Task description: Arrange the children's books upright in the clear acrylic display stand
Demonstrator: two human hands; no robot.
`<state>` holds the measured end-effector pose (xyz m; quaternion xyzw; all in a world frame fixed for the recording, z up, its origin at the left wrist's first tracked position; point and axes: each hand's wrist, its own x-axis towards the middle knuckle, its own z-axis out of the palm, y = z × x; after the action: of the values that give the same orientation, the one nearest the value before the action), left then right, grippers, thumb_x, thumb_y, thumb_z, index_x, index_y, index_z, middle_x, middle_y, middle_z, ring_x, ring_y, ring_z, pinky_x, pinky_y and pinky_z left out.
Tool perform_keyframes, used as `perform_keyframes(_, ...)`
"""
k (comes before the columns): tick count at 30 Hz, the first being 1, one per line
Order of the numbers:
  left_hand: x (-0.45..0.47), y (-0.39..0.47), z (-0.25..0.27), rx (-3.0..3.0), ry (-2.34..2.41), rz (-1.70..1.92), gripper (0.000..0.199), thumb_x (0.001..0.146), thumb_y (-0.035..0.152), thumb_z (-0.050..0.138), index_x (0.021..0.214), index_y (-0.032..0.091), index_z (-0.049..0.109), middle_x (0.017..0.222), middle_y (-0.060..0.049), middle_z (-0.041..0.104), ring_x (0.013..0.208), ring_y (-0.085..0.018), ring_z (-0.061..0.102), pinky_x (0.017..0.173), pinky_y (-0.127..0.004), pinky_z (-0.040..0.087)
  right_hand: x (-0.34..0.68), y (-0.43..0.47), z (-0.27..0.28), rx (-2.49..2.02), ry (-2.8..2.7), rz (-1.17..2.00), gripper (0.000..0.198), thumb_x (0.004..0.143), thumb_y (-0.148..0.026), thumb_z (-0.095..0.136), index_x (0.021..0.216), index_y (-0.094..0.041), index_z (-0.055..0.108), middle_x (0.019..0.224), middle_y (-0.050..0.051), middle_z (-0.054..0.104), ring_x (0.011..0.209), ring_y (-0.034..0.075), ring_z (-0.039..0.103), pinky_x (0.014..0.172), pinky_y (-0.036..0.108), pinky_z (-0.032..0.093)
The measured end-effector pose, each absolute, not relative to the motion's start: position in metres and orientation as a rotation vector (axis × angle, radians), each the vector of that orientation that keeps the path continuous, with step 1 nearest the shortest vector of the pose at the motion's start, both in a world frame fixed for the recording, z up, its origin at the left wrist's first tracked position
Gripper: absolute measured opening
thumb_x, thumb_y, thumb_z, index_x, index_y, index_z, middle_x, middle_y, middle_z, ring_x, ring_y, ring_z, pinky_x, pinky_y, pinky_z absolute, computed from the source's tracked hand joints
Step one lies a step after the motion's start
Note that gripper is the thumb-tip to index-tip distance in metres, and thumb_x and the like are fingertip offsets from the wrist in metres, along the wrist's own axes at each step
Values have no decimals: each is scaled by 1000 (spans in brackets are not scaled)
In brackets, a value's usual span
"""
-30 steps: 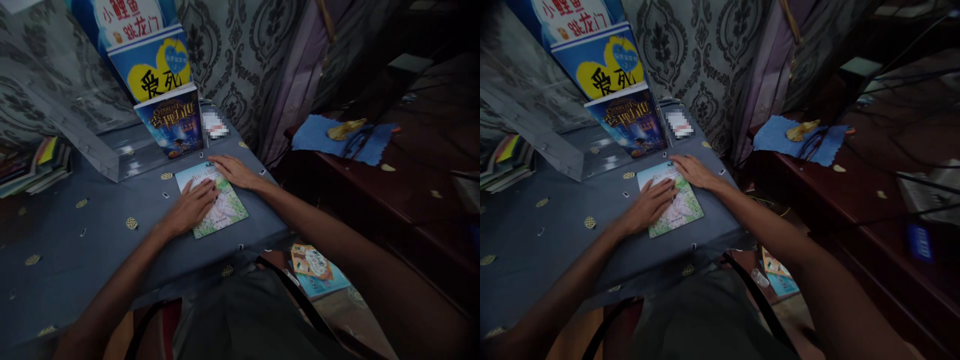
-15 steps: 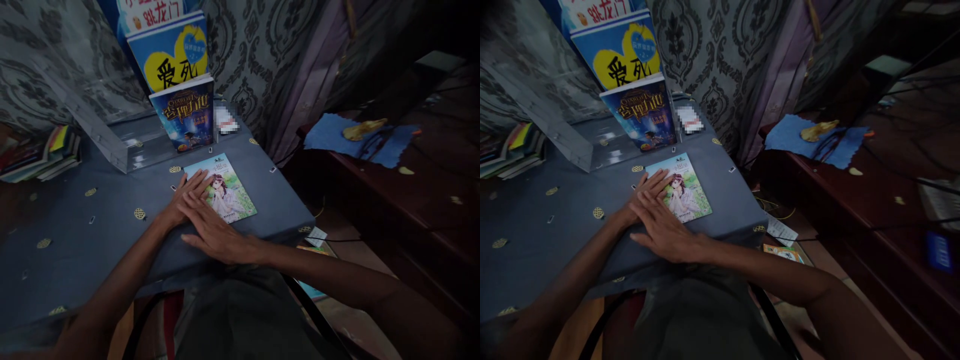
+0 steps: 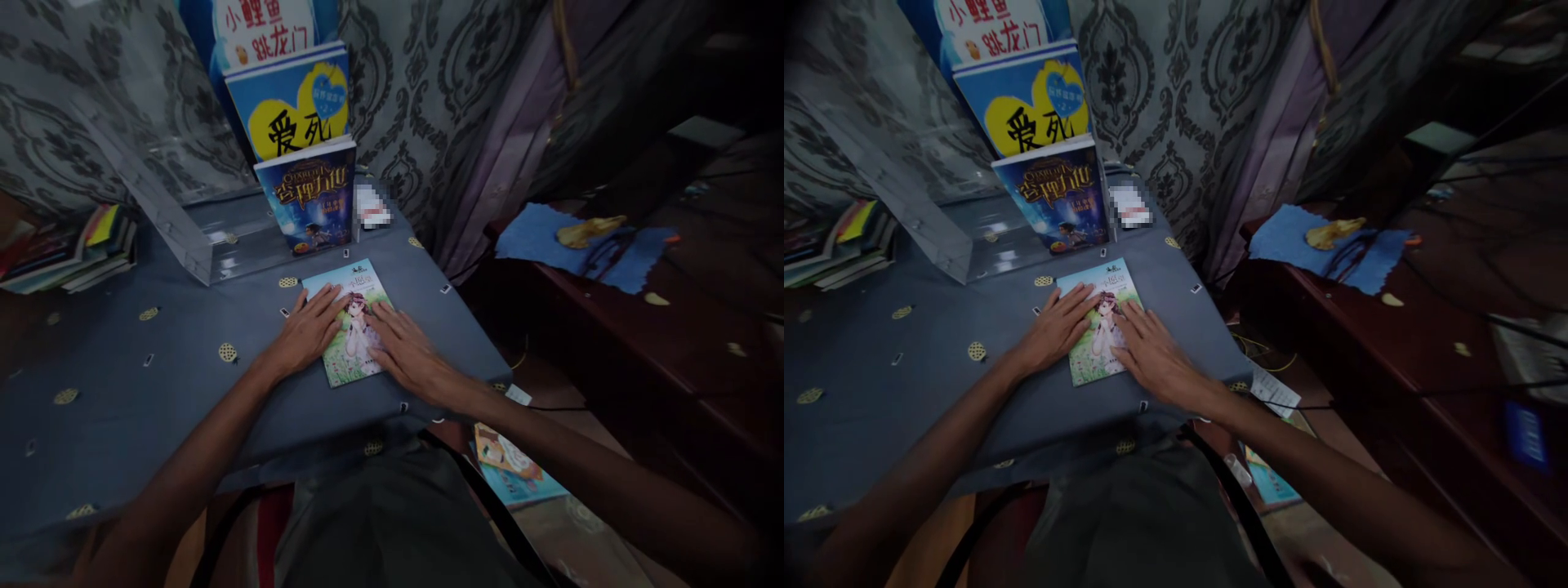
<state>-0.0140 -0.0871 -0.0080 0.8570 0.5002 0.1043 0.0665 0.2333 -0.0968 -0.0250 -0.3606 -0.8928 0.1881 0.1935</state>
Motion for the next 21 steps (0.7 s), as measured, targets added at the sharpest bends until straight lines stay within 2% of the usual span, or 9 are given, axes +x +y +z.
perform_keyframes(5, -15, -86, -12, 2615, 1521, 339, 51, 108, 39, 27, 152, 20, 44, 163, -11, 40, 155, -23, 29, 127, -54, 18, 222, -63, -26, -1011, -2600, 383, 57, 107, -39, 30, 158, -14, 35, 164, 17, 35, 155, 28, 25, 123, 57, 28)
perform_keyframes(9, -15, -86, -13, 2625, 1515, 363, 50, 108, 40, 29, 152, 21, 44, 162, -10, 41, 154, -22, 31, 127, -53, 19, 205, -23, -26, -1059, -2619, 387, 59, 106, -39, 30, 154, -7, 40, 164, 20, 35, 155, 30, 26, 123, 55, 29)
perform_keyframes(14, -15, -88, -14, 2604, 1532, 414, 48, 107, 39, 32, 150, 23, 47, 161, -11, 43, 153, -24, 33, 126, -53, 23, 187, 13, -29, -1155, -2550, 340, 58, 105, -36, 32, 153, -6, 42, 162, 21, 37, 154, 32, 29, 122, 55, 31)
perform_keyframes(18, -12, -92, -22, 2424, 1876, 584, 53, 103, 46, 44, 145, 14, 49, 159, -22, 42, 152, -33, 33, 122, -57, 29, 182, 15, -30, -1235, -2492, 271, 57, 104, -34, 35, 151, -3, 44, 161, 23, 39, 153, 33, 32, 122, 53, 30)
perform_keyframes(21, -9, -94, -28, 2254, 2040, 664, 60, 99, 46, 50, 146, 9, 46, 154, -28, 45, 150, -40, 34, 119, -62, 29, 182, 9, -29, -1269, -2453, 223, 55, 103, -33, 37, 149, -5, 47, 160, 23, 41, 150, 33, 37, 121, 53, 33)
